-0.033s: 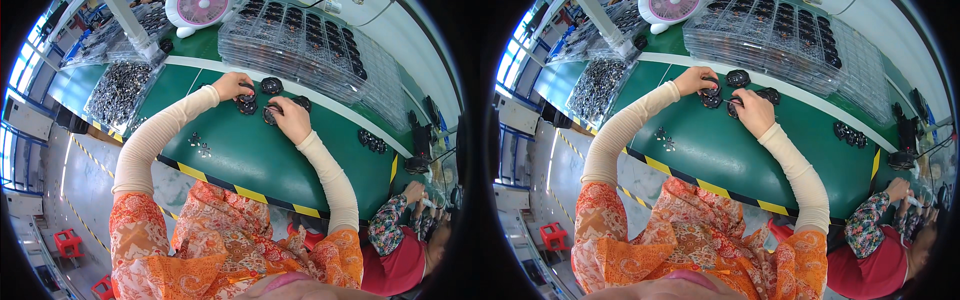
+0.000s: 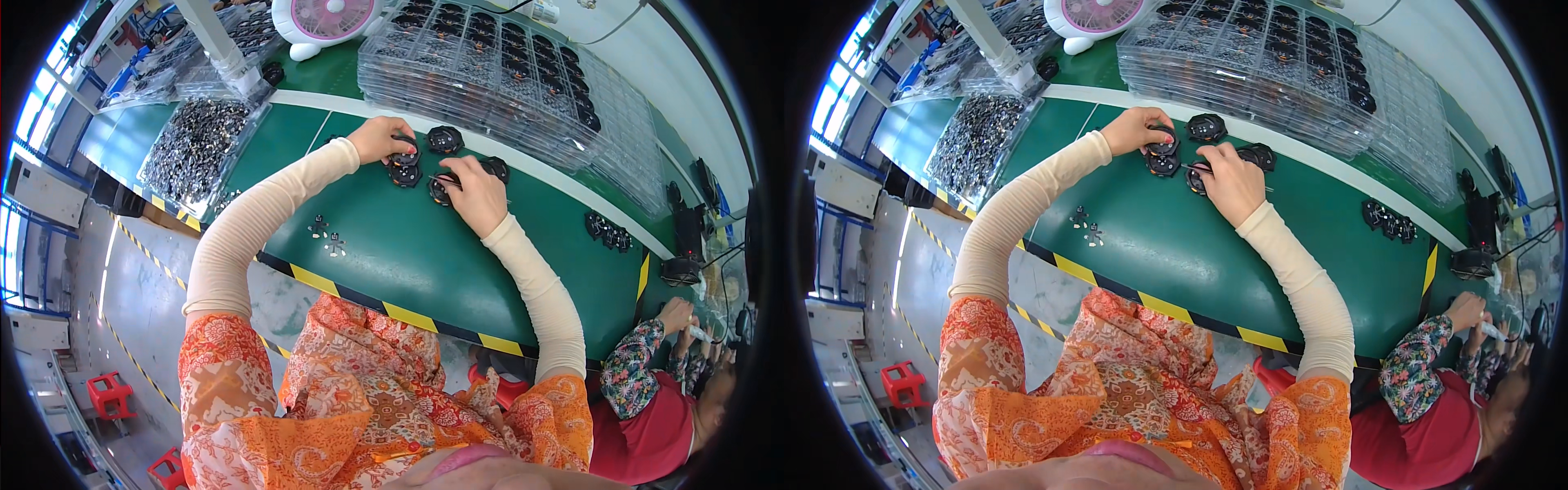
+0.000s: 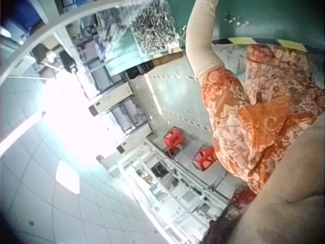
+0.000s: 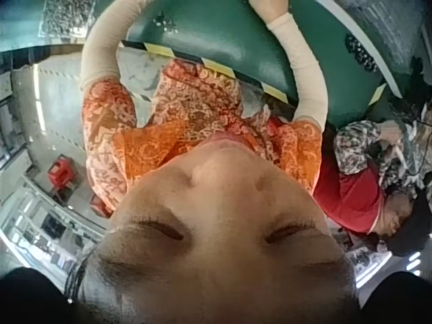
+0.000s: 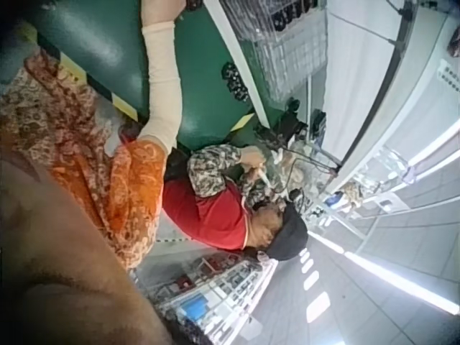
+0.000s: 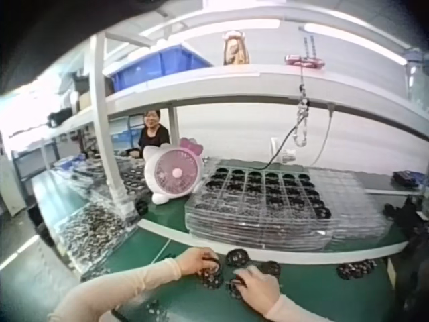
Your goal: Manually assembling small components into electronic fan housings using tweezers and moving trays along a production line.
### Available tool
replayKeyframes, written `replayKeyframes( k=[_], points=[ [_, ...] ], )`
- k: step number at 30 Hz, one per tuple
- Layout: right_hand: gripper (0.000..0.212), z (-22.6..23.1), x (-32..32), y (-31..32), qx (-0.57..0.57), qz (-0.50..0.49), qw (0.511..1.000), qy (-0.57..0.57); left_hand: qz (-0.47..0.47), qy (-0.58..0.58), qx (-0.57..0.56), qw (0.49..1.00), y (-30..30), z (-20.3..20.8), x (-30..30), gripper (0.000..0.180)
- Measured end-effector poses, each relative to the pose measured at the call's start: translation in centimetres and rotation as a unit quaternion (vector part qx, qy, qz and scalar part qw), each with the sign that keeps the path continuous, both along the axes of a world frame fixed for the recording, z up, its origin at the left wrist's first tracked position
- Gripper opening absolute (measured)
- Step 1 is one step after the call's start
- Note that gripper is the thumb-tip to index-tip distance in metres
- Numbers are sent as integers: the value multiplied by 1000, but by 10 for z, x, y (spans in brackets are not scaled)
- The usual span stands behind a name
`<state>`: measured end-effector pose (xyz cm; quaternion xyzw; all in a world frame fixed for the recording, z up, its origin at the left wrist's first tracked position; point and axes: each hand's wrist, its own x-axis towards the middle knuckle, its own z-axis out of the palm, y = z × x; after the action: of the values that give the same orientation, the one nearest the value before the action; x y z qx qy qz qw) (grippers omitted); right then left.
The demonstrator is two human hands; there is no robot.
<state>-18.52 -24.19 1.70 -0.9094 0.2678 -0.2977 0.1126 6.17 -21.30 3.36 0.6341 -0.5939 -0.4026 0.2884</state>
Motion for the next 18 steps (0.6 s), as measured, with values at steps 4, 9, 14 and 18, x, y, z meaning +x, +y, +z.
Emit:
replayKeyframes(
  k=[4, 9, 14, 18],
  points=[
    [27, 1, 8, 13, -110, 120, 987, -4, 25, 15, -24, 999, 1, -2, -5, 24],
    [35, -12, 9, 21, -158, 148, 975, 42, 77, -105, -82, 988, -3, -1, 4, 28],
    [27, -1, 12, 33, -128, 161, 979, -5, 67, -319, -310, 893, 10, -11, 19, 39],
    [21, 34, -12, 42, -88, 198, 969, -122, 119, -322, -423, 839, 113, 52, -3, 15]
  ],
)
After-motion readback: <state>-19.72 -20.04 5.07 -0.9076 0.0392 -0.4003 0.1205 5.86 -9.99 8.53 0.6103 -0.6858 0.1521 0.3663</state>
